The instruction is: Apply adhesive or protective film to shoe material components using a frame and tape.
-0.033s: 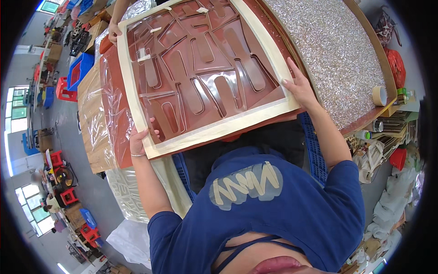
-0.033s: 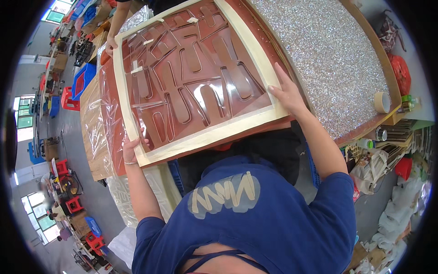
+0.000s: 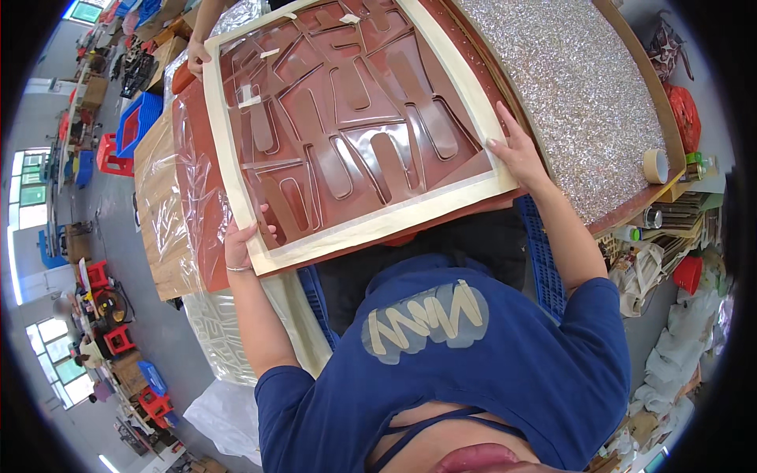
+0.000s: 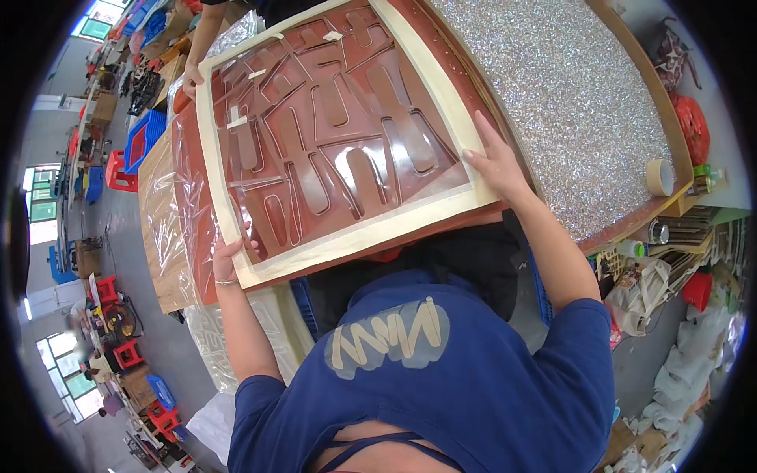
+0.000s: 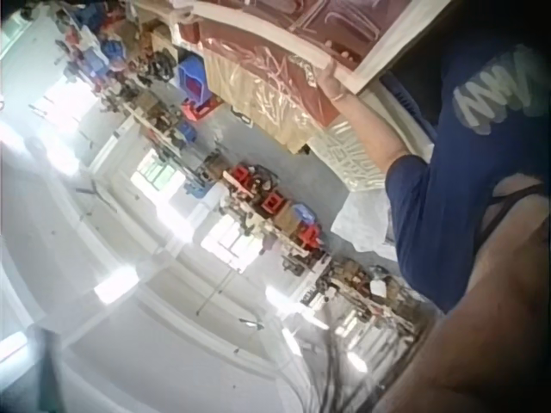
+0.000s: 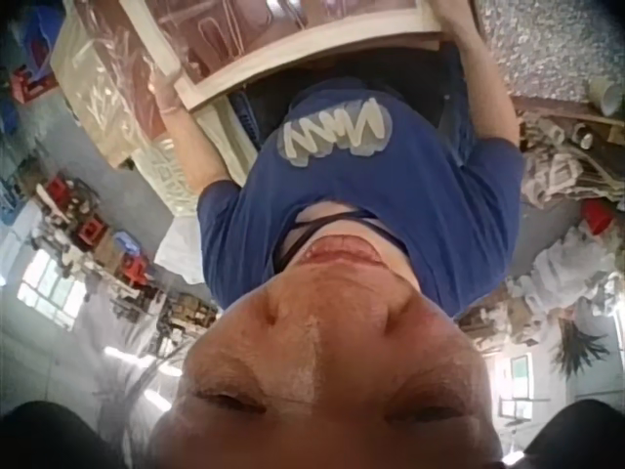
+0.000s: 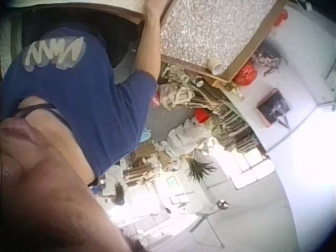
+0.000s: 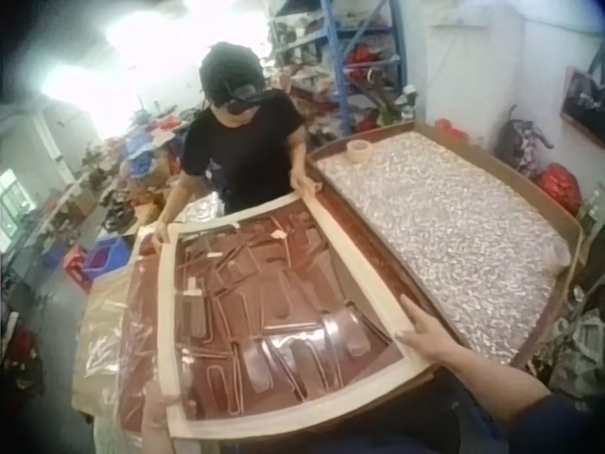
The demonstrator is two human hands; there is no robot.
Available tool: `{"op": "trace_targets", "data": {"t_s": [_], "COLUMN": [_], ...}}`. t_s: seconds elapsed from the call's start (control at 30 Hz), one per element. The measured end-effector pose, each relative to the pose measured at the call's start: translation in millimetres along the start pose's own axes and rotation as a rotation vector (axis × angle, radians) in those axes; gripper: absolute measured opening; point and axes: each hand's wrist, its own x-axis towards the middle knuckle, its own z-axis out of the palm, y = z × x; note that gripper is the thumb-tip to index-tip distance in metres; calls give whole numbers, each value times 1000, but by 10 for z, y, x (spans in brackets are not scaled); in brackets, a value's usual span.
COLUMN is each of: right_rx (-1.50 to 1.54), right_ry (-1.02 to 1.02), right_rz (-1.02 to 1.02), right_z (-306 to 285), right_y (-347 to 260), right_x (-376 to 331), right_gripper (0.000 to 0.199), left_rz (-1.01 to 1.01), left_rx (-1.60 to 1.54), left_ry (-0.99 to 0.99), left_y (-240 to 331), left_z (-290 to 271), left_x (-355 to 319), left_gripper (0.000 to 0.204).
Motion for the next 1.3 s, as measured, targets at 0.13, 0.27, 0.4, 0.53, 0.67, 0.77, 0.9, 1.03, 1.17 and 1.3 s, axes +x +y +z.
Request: {"op": "trace_targets", "data": {"t_s": [0.13, 0.27, 0.4, 0.53, 0.67, 0.77, 0.9, 1.03, 1.17, 1.3], "right_rx": [3, -162, -262, -362, -379, -412, -451, -493, -465, -470], "right_ry": [-29, -12, -21, -22, -12, -13, -10, -9, -19, -14], "right_rz": [-45, -132, -111, -18, -44, -40, -36, -32, -19, -31], "right_z": [29, -21, -82, -38, -20, -7, 3, 1, 27, 14], "right_y": [84, 226, 325, 198, 166, 113, 119, 100, 39, 104], "right_x": [27, 62, 104, 63, 40, 27, 32, 36, 31, 52], "right_gripper": [72, 68, 57, 49, 47, 46, 46, 44, 43, 42], "left_rz": [1, -30, -51, -56, -45, -39, -57, -13, -29, -26], "left_rx": [46, 84, 143, 166, 182, 205, 267, 340, 358, 359], "left_ry": [7, 42, 48, 40, 39, 62, 117, 150, 225, 263], "left_y": [11, 31, 24, 9, 17, 8, -12, -112, -109, -93], "left_z": [97, 186, 114, 32, 93, 115, 11, -169, -148, -70], "left_x": [7, 11, 38, 62, 59, 67, 76, 135, 115, 98], "left_gripper": [52, 52, 52, 50, 48, 46, 40, 36, 33, 30]}}
